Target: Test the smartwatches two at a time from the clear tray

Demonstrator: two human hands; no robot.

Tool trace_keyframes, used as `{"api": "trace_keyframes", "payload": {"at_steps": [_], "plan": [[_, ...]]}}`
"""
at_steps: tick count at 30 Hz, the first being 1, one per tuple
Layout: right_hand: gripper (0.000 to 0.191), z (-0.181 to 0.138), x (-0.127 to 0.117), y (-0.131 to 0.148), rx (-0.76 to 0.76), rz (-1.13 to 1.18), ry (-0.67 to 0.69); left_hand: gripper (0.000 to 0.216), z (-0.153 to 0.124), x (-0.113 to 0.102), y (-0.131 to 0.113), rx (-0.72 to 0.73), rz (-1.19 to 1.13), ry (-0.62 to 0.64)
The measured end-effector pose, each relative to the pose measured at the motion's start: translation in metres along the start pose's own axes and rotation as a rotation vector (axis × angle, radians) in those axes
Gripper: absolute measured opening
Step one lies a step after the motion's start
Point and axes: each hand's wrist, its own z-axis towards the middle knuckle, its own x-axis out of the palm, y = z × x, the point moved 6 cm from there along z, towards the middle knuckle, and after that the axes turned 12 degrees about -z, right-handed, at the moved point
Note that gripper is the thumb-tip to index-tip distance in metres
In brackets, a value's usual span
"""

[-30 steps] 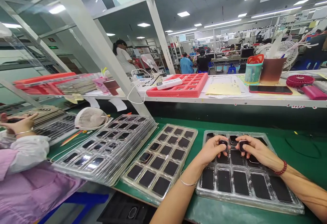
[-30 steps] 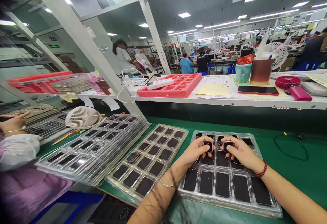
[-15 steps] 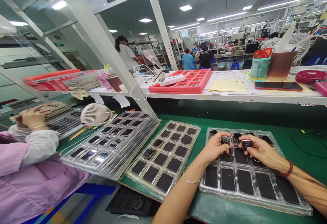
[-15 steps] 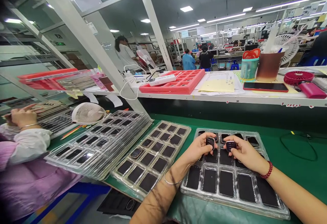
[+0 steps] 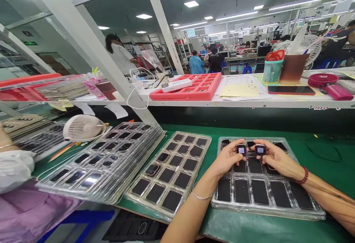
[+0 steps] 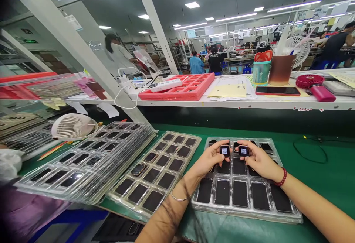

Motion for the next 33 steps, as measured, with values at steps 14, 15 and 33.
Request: {"api": "trace_keyframes", "payload": {"at_steps": [14,15,33], "plan": [[0.048,0.002,0.000,-0.006,0.033,0.002,0.061,0.072,0.000,-0.001,0.006,-0.032,0.020,0.045],[0.045,0.002,0.000,-0.005,0.034,-0.019,0.065,0.071,0.000,-0.001,0.006,-0.031,0.022,0.047],[0.044,-0.003,0.002,0.007,-0.013,-0.250,0.083,0.062,-0.002,0.003,0.004,-0.026,0.093,0.091]]}}
